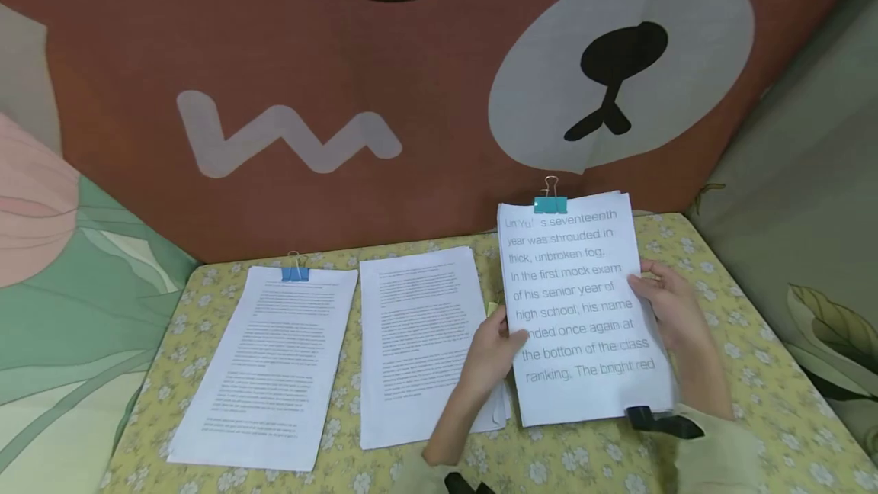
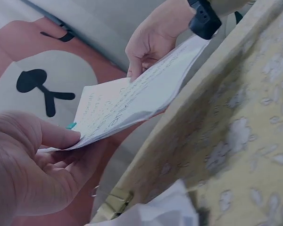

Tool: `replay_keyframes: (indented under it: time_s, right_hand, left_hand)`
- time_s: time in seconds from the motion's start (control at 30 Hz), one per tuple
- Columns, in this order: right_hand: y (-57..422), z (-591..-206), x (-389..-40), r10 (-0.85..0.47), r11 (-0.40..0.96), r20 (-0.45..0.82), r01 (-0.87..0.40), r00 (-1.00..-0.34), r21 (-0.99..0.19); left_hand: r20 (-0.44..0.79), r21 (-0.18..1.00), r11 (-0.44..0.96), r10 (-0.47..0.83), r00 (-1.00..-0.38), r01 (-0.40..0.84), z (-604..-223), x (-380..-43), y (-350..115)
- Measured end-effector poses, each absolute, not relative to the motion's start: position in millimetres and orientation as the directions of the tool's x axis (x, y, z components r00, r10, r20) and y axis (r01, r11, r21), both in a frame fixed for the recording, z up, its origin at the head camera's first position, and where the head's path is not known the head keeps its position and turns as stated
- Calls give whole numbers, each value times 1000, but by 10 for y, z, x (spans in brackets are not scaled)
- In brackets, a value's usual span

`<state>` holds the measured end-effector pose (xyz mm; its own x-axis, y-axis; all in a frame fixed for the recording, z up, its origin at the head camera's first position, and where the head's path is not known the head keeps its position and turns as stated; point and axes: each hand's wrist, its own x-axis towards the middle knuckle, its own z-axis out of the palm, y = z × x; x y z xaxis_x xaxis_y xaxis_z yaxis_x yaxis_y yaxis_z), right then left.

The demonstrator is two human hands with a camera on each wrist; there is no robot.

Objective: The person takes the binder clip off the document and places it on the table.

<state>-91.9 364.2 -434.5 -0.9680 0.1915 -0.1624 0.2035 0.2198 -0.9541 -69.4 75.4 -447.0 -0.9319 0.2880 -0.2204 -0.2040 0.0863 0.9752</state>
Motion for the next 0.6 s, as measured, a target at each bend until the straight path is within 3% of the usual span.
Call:
replay_keyframes:
  time_s: [0.3, 0.6]
  right_hand:
    - [3300, -4180, -942, 101, 144, -93, 107, -991, -984]
    - [2990, -4067, -906, -32, 243, -61, 51, -998, -969]
  left_hand:
    - [-201, 980, 63, 224, -954, -191, -4340, -784, 470]
    - [-179, 984, 49, 209, -961, -173, -4225, -801, 171]
